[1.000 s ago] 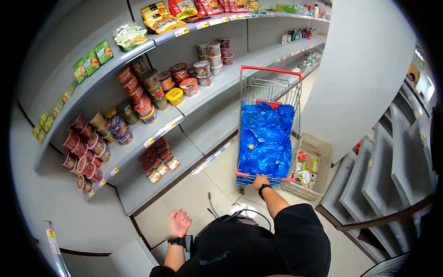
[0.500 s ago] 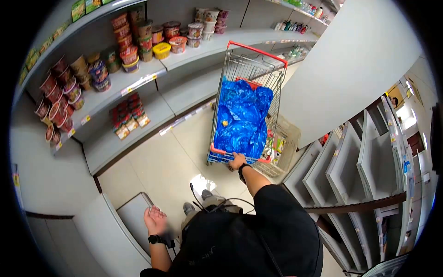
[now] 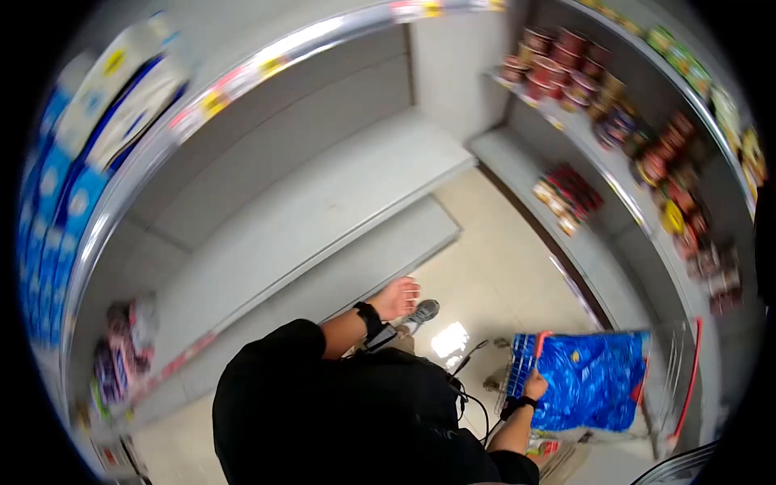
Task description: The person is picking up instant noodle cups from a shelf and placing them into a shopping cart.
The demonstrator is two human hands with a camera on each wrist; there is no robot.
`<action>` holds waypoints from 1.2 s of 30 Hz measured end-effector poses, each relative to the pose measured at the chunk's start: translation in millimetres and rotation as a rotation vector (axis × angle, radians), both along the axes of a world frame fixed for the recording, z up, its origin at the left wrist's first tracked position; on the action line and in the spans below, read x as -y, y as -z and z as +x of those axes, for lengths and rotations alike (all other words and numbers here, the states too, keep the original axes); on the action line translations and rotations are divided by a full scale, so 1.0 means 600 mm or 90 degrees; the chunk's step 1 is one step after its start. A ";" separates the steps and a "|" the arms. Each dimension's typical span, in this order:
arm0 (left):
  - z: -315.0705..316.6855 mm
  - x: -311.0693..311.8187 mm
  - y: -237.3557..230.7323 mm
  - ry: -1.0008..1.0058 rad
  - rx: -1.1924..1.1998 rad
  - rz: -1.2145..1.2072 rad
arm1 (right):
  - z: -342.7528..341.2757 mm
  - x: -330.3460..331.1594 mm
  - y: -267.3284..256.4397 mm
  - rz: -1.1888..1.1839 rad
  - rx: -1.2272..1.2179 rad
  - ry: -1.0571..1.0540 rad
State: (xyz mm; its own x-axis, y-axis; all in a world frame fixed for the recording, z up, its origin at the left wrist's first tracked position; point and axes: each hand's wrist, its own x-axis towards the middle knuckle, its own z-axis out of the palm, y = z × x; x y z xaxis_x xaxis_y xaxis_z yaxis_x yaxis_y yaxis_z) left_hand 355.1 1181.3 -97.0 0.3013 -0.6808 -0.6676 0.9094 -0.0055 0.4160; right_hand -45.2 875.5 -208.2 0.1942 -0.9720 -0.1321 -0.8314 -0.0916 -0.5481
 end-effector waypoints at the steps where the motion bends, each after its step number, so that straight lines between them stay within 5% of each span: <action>1: -0.036 -0.036 -0.033 -0.021 0.004 0.035 | -0.006 -0.009 0.013 -0.052 0.059 0.011; 5: -0.103 -0.143 -0.060 -0.128 0.017 0.042 | -0.018 0.008 0.017 -0.027 -0.046 -0.163; 6: -0.113 -0.145 -0.078 -0.140 0.016 0.039 | -0.024 0.037 0.052 -0.268 -0.083 -0.324; 8: -0.147 -0.162 -0.100 -0.185 0.024 0.033 | -0.050 0.109 0.144 -0.101 -0.046 -0.366; 10: -0.169 -0.189 -0.112 -0.250 0.041 0.013 | -0.030 0.192 0.213 0.015 -0.229 -0.390; 12: -0.207 -0.225 -0.122 -0.331 0.057 -0.006 | 0.081 0.185 0.162 0.116 -0.241 -0.478; 14: -0.186 -0.064 -0.207 -0.416 0.086 0.048 | 0.215 0.225 0.157 0.252 -0.223 -0.577; 17: -0.213 -0.045 -0.180 -0.570 0.123 0.020 | 0.397 0.214 0.120 0.334 -0.198 -0.722; 27: -0.251 0.017 -0.213 -1.111 0.072 0.082 | 0.925 0.001 -0.041 0.466 -0.195 -1.061; 33: -0.279 0.062 -0.191 -1.310 0.056 0.044 | 1.050 -0.241 -0.088 0.534 -0.244 -1.231; 36: -0.283 -0.016 -0.202 -1.446 -0.030 -0.023 | 1.068 -0.389 -0.134 0.485 -0.335 -1.294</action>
State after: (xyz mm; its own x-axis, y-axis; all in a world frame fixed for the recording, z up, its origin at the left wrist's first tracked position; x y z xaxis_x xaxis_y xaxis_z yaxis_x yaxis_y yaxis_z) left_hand 185.5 1190.7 24.4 0.3329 0.6381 -0.6943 -0.5867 0.7165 0.3773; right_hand 595.7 1109.0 -127.7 0.3978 0.6652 -0.6319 0.0319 -0.6984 -0.7150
